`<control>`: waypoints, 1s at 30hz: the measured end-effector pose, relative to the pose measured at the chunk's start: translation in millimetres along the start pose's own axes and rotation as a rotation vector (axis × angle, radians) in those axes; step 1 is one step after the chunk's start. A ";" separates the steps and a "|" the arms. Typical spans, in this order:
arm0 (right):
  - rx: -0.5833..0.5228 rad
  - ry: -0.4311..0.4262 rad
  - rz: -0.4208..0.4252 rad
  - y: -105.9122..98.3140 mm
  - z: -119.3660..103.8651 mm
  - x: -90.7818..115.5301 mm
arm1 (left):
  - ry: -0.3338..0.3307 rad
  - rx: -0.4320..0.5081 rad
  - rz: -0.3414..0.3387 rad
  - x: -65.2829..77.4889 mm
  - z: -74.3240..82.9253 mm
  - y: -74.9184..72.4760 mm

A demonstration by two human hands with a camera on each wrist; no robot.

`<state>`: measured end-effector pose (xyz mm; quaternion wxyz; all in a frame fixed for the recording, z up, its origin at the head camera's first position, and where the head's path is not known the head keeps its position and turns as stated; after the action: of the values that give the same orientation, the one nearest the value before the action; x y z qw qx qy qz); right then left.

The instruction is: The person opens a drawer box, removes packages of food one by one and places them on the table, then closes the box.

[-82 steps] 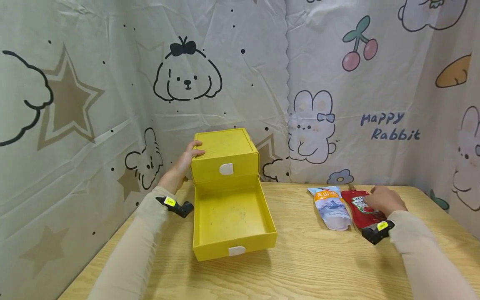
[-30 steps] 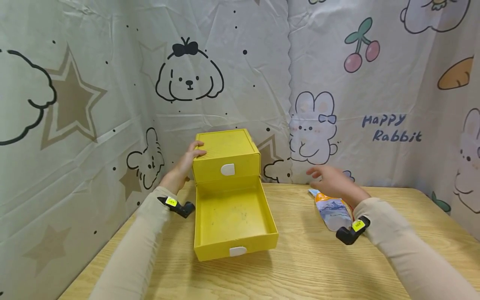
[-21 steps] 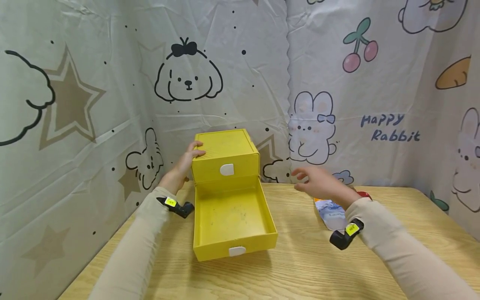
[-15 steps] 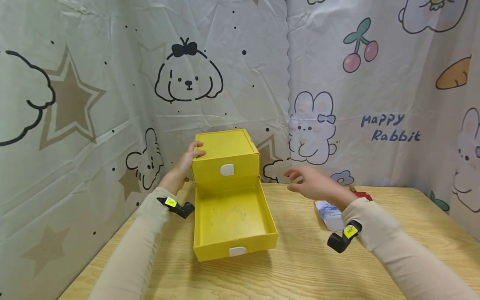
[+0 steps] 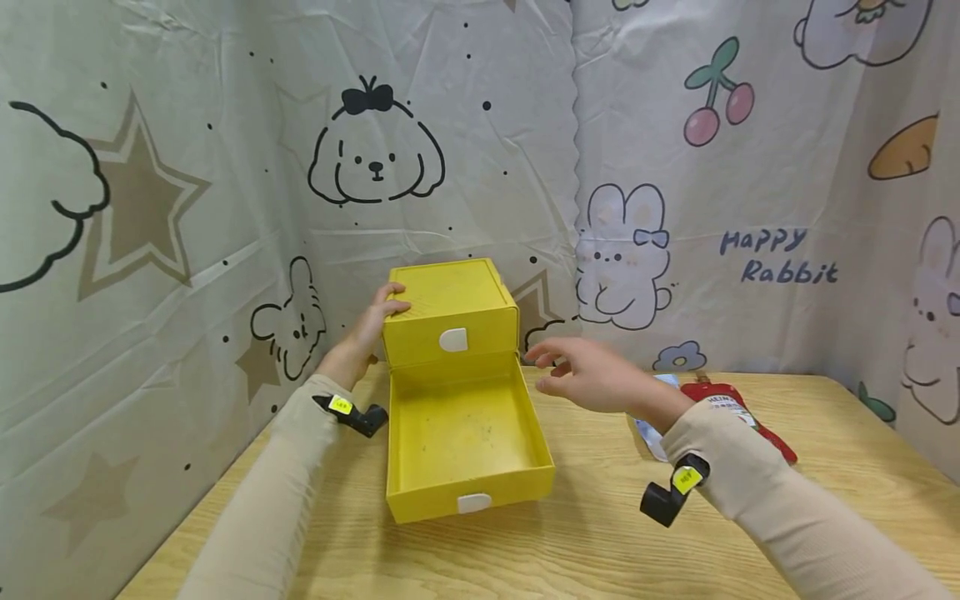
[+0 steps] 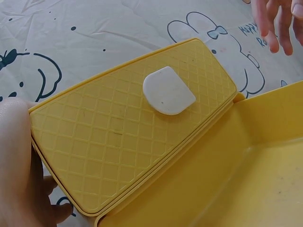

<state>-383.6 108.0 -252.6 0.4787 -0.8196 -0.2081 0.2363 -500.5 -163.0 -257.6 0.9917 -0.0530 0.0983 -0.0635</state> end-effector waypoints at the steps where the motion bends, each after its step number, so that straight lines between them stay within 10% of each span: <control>1: 0.005 -0.010 -0.002 1.3 -3.3 -0.3 | -0.004 0.000 -0.001 -0.1 -0.6 -0.1; 30: -0.065 -0.211 -0.084 30.5 -68.1 0.6 | -0.029 -0.006 -0.001 2.4 -2.0 -0.7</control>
<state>-339.6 47.7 -250.3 0.4369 -0.7959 -0.2987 0.2941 -498.7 -164.2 -259.9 0.9928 -0.0572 0.0843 -0.0628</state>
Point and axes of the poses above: each hand's wrist, its own x-axis away from the middle knuckle, its own y-axis out of the palm, z = x × y, the point moved 10 cm from there along -x, towards the middle knuckle, and after that the axes turned 9 degrees about x, right-handed, at the moved point
